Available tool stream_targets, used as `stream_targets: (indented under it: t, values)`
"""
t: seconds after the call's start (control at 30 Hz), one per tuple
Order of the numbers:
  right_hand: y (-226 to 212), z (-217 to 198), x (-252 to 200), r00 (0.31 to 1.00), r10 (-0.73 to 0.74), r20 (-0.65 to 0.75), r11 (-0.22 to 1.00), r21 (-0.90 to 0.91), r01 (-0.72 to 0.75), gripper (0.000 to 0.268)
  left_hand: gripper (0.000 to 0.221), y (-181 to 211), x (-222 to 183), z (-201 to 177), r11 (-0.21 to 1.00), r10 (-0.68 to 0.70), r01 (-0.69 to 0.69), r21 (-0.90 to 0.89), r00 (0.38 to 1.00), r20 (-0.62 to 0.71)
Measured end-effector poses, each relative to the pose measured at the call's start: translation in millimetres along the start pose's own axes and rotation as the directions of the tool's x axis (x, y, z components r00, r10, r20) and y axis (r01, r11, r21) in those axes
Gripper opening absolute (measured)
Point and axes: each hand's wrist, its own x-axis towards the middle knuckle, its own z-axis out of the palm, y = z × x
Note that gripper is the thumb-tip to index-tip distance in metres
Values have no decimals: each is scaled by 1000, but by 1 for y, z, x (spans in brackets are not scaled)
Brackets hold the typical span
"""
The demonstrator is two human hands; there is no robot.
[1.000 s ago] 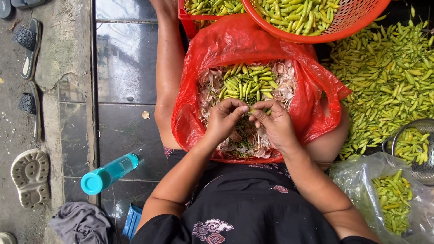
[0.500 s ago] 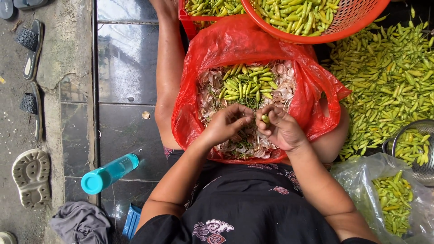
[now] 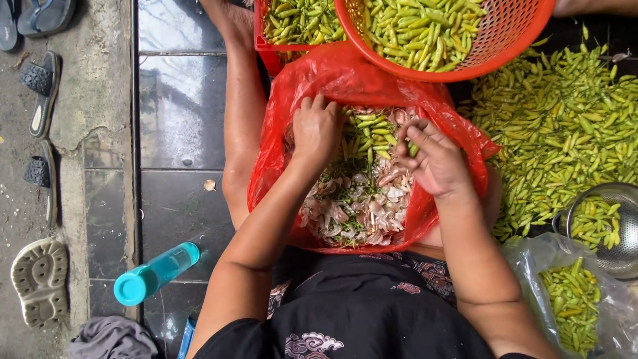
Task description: Removing stems from green chilies by hand and placing them into a plastic bag.
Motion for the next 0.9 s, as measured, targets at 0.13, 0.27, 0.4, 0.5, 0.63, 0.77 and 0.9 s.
stream_targets:
  t: [0.13, 0.27, 0.4, 0.5, 0.63, 0.77, 0.9]
  values:
    - [-3, 15, 0, 999, -27, -41, 997, -73, 24, 10, 14, 3, -12, -34, 990, -3, -13, -138, 993, -116]
    - [30, 26, -4, 1000, -13, -18, 986, -167, 10, 14, 12, -6, -40, -32, 860, -128, 122, -495, 992, 21]
    - [64, 47, -11, 997, -62, -35, 982, -179, 55, 17, 14, 22, -71, -46, 681, -206, 164, -714, 978, 28]
    - [76, 57, -19, 991, -99, -88, 974, -212, 78, 16, 10, 49, -95, -59, 637, -153, 89, -766, 988, -12]
    - [90, 45, -26, 993, -80, -88, 976, -210, 60, 19, 9, 67, -110, -82, 637, -141, 108, -763, 990, 23]
    - [78, 31, -42, 988, 141, 55, 979, -157, -131, 41, 14, 68, -122, -87, 614, -111, 216, -760, 976, 187]
    - [67, 41, -54, 972, 224, 63, 961, -179, -210, 56, 18, 69, -131, -85, 496, -141, 329, -804, 944, 299]
